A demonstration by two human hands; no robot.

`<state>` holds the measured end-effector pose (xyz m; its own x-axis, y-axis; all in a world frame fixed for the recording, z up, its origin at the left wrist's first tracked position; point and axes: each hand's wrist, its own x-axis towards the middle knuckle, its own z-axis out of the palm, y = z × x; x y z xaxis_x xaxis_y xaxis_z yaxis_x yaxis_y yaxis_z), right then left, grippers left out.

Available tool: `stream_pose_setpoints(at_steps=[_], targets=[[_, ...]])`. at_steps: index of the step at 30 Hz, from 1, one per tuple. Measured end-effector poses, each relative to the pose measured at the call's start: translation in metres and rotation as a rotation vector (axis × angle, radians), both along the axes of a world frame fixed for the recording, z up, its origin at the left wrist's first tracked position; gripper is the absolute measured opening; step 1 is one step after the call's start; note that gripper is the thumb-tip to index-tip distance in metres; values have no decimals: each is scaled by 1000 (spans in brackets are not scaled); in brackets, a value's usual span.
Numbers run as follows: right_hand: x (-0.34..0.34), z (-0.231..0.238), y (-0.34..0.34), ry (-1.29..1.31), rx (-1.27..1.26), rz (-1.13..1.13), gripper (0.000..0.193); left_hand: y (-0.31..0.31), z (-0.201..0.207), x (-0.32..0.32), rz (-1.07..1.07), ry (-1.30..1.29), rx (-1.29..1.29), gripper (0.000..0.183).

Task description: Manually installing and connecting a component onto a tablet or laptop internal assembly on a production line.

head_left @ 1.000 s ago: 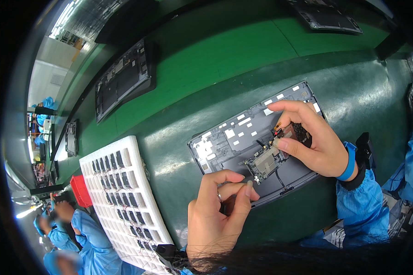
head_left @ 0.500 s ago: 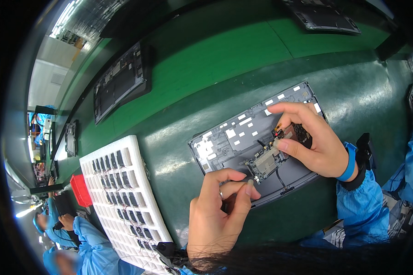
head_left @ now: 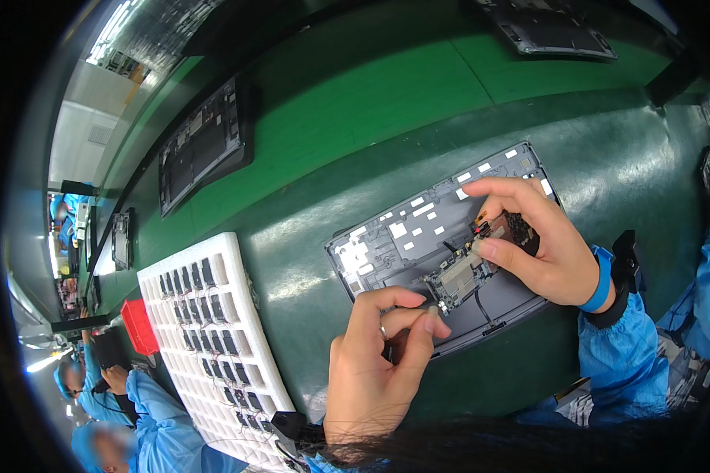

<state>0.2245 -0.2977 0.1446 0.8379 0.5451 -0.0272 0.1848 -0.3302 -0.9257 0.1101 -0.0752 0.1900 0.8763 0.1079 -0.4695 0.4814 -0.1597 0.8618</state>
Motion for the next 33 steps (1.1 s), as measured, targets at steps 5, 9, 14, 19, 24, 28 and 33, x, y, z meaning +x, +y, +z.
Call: stream_pose_setpoints(at_steps=[5,9,14,19,24,28,33], targets=[[3,-3,-6,-108,31,-46,54,-4,-4,7,-15,-66,57,18],[9,3,-6,-218,-2,4,43,-4,-9,11,-5,-90,118,18],[5,2,1,-357,-13,22,33,5,-18,5,-25,-147,119,17],[4,2,3,-324,-18,32,31,7,-20,4,-52,-187,152,16],[4,1,3,-312,-1,-3,31,6,-17,6,-38,-133,157,16],[6,-1,1,-276,13,-23,30,2,-9,9,-11,-139,166,18],[9,1,-2,-272,-16,-32,30,-1,-12,8,-1,-229,190,19]])
